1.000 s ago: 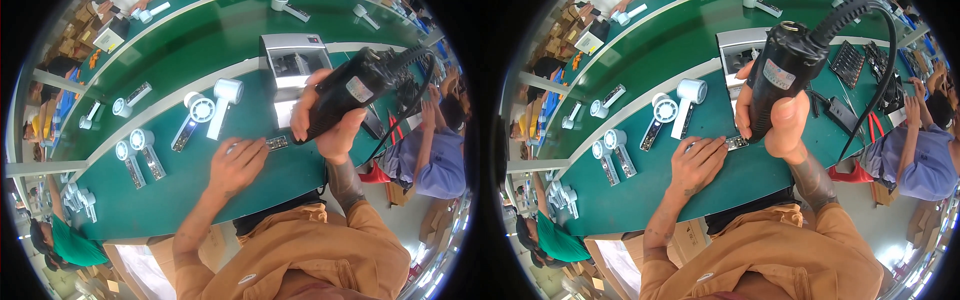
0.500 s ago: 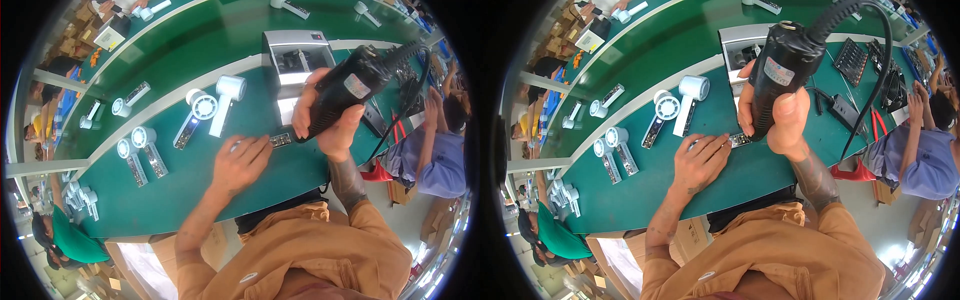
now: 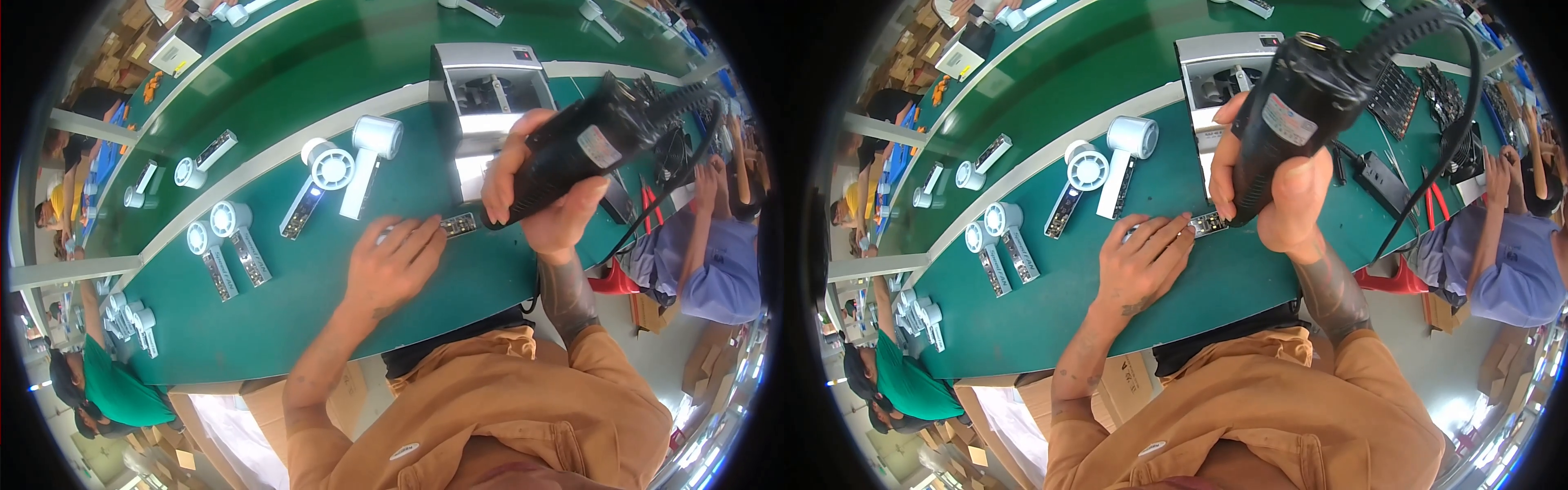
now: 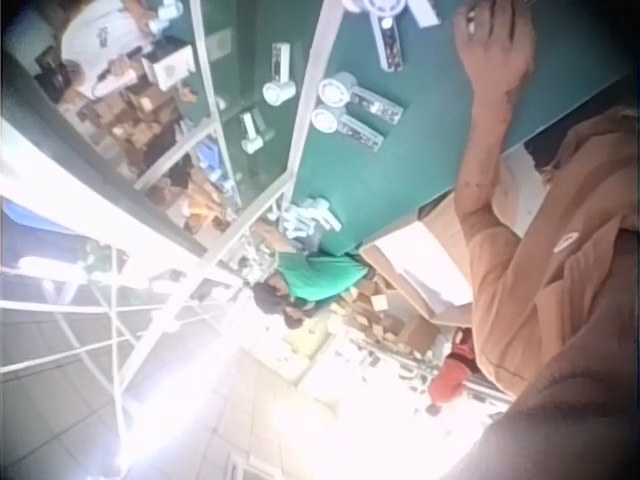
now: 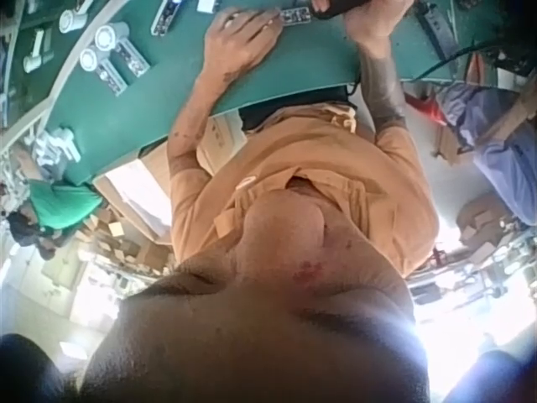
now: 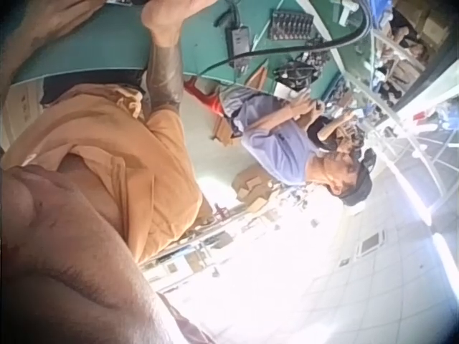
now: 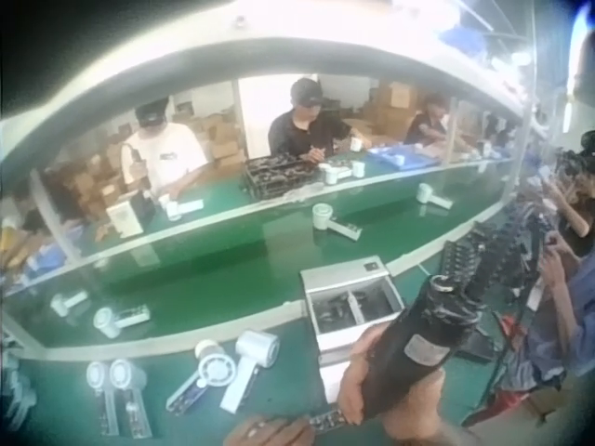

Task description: The person assembles handheld electronic fans by securing circuit boards and plastic casings with screws using an electric screwdriver.

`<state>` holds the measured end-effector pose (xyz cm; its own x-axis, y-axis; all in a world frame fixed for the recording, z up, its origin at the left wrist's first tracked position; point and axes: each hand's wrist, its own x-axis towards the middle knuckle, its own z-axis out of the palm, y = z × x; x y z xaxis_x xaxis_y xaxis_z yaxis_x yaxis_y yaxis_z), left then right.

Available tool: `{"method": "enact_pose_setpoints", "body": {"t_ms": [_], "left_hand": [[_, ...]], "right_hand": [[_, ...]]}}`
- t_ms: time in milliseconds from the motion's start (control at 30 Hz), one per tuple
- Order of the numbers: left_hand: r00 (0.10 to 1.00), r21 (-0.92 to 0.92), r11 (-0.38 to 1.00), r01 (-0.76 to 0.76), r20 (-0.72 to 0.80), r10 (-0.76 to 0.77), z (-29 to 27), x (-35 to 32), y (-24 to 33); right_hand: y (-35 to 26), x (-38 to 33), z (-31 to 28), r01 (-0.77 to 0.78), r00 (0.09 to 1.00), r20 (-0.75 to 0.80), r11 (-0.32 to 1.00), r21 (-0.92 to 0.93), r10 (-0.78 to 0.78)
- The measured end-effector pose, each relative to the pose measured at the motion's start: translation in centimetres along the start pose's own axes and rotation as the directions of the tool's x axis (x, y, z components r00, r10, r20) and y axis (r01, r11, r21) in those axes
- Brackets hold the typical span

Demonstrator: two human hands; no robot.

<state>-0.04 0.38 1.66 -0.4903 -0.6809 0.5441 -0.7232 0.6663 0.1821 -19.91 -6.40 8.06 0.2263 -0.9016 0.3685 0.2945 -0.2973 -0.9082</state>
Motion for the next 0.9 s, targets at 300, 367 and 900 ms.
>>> {"method": "enact_pose_setpoints", "body": {"t_ms": [300,367,900], "left_hand": [[1.000,0.000,1.000,0.009,0.015,-0.009,0.1,-0.1,0.0],[1.000,-0.005,1.000,0.014,0.012,-0.014,0.1,-0.1,0.0],[1.000,-0.014,1.000,0.018,0.002,-0.018,0.1,0.0,0.1]], "right_hand": [[0.1,0.1,0.0,0.053,0.997,-0.065,0.993,0.107,-0.046],[0.4,0.1,-0.2,0.037,0.999,-0.018,0.995,0.089,-0.035],[2.7,-1.2,-1.2,0.295,0.933,0.128,0.918,0.267,-0.337]]}}
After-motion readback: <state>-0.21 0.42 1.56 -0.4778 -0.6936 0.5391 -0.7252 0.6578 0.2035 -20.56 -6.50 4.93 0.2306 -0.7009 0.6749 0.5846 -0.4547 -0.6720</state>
